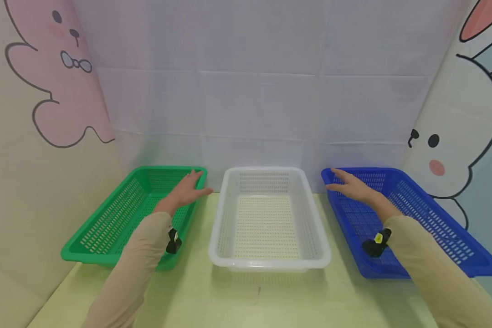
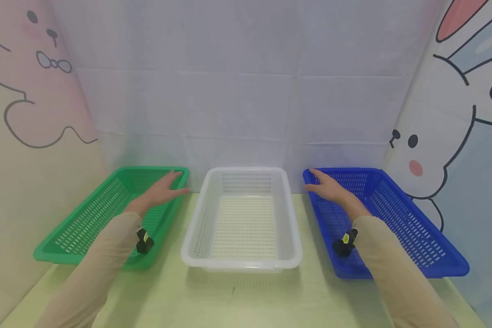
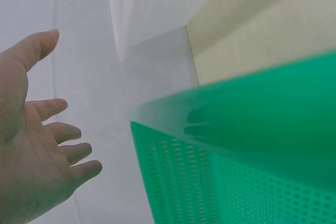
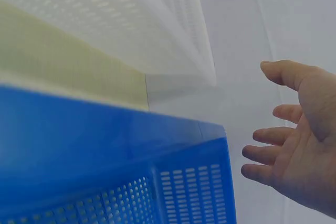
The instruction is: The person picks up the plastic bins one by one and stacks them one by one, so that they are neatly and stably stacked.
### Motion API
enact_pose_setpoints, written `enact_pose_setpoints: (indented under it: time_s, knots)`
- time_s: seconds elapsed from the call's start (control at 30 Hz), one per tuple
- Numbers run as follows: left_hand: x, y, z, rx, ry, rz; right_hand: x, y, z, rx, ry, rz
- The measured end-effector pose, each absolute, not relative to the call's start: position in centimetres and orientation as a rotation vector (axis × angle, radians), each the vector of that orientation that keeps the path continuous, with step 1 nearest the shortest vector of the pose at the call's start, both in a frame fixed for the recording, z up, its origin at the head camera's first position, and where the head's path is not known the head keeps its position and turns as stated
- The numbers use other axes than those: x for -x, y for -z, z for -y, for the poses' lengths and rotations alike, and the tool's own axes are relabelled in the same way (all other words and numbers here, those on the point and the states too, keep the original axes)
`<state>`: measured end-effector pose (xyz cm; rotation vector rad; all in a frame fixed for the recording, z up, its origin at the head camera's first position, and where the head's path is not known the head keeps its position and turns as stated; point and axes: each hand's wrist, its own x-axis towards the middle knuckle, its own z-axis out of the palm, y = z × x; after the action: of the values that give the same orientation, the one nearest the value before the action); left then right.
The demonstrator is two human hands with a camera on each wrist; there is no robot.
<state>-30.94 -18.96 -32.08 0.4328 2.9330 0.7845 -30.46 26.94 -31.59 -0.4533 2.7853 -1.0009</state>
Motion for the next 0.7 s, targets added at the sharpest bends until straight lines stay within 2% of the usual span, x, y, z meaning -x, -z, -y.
enact_pose_setpoints:
  time_s: [0.37, 0.7]
  knots:
    - [30.1, 32.4, 18.2, -0.316, -0.999, -2.749, 29.2, 32.5, -25.0, 0.409, 1.154, -2.699]
    - [29.3, 33.4, 17.6, -0.352, -1.122, -2.583, 28.1, 33.9, -22.7, 0.336, 1.313, -2.602]
